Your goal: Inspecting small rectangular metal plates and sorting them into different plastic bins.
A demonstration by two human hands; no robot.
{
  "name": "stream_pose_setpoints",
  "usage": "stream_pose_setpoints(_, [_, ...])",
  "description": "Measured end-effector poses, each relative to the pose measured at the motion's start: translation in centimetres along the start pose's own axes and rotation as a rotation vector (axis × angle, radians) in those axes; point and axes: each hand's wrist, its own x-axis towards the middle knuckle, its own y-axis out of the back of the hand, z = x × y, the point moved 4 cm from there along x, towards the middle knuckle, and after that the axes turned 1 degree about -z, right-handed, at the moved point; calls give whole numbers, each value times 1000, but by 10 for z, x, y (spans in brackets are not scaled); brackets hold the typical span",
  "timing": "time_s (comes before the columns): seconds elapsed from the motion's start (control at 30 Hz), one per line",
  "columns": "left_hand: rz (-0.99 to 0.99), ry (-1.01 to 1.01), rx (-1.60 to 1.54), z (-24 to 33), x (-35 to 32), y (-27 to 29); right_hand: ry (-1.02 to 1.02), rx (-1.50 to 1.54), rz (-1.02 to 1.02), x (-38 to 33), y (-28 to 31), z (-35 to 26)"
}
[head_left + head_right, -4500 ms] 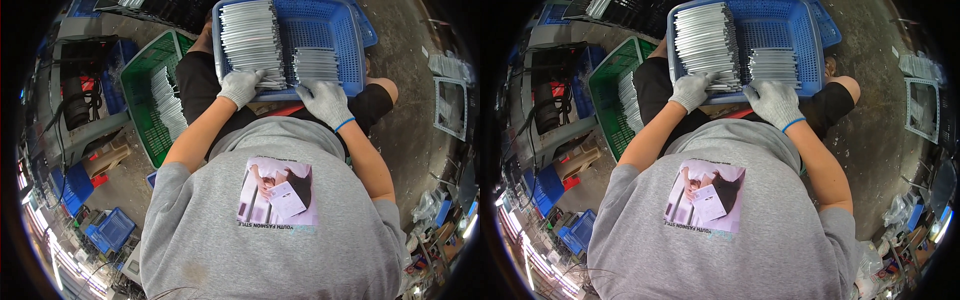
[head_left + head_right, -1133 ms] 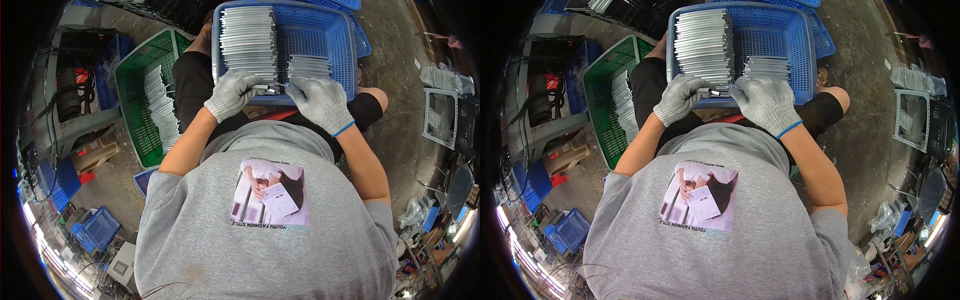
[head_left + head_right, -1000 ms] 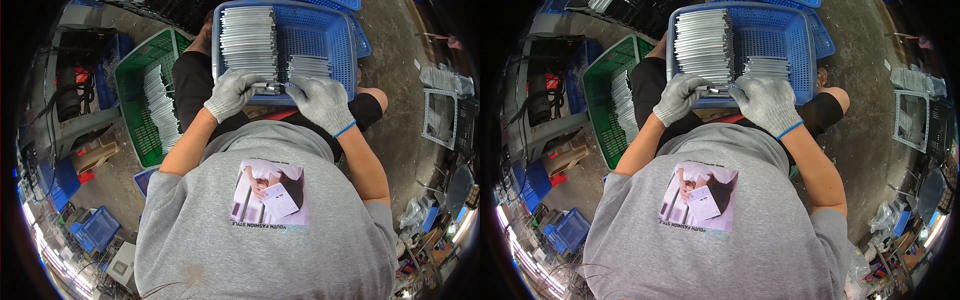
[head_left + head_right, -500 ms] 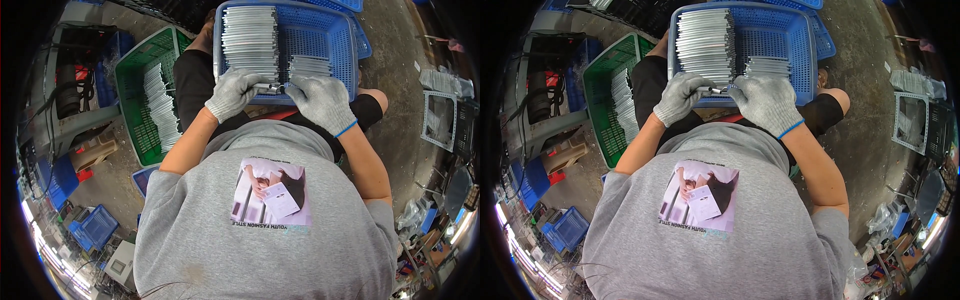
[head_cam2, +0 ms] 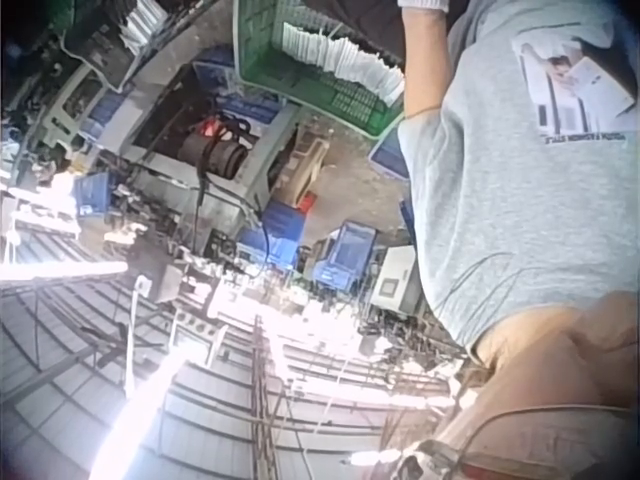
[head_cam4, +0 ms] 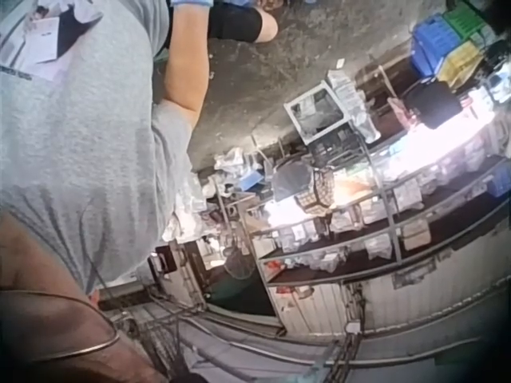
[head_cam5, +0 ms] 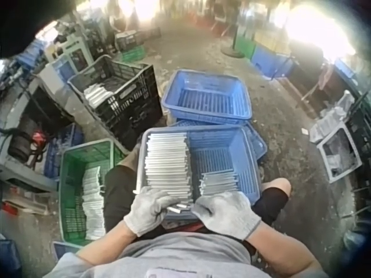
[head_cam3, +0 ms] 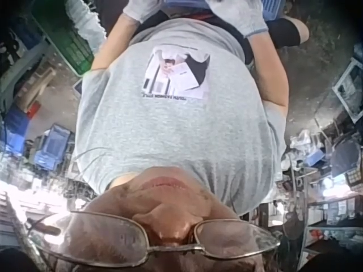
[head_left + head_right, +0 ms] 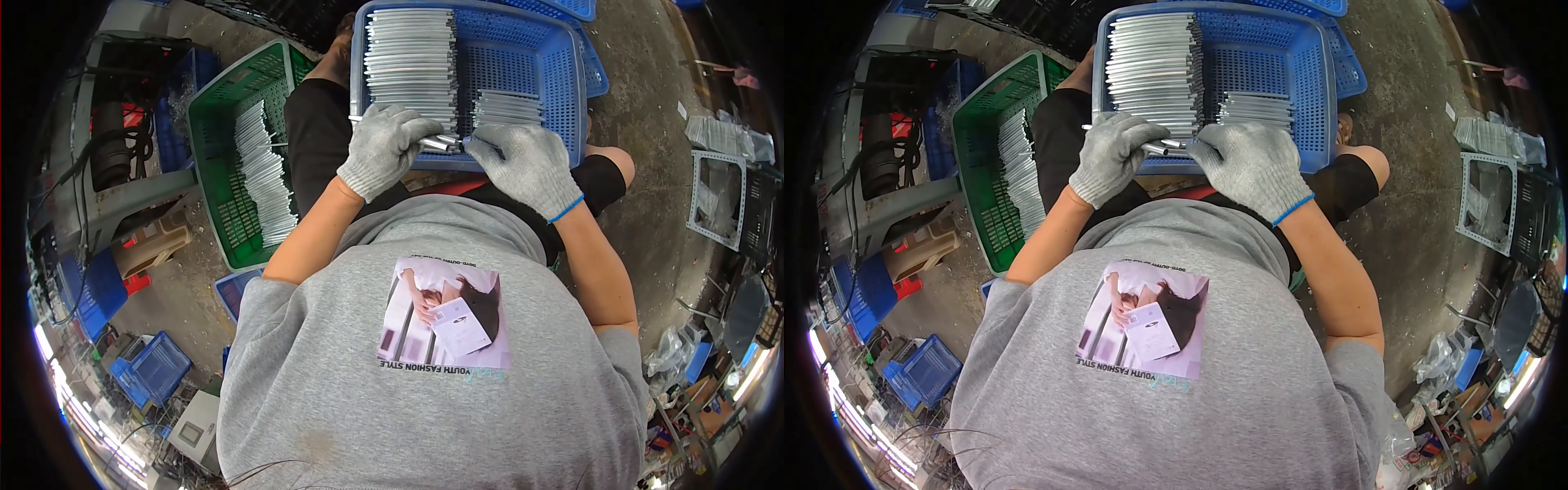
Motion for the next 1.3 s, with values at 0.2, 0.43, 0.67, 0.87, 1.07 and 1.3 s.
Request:
stream_pose_setpoints(0.2, [-91, -10, -75, -4, 3, 4, 73, -24, 52, 1, -1, 0])
stream_pose_setpoints(0.43, [-181, 89, -230, -13, 0, -2, 80, -136, -12, -5, 12, -16])
stream_pose_setpoints(0.67, [-340, 268, -312, -13, 0, -2, 165, -179, 92, -3, 14, -14])
stream_pose_setpoints(0.87, [-235, 155, -287, -11, -3, 1, 73, -163, -22, -1, 3, -8])
stream_pose_setpoints(1.07, [-9, 90, -160, -1, -5, 2, 14, -81, -73, -5, 6, -13])
stream_pose_setpoints(1.3, [-12, 32, -36, 3, -3, 6, -9, 15, -4, 3, 11, -6])
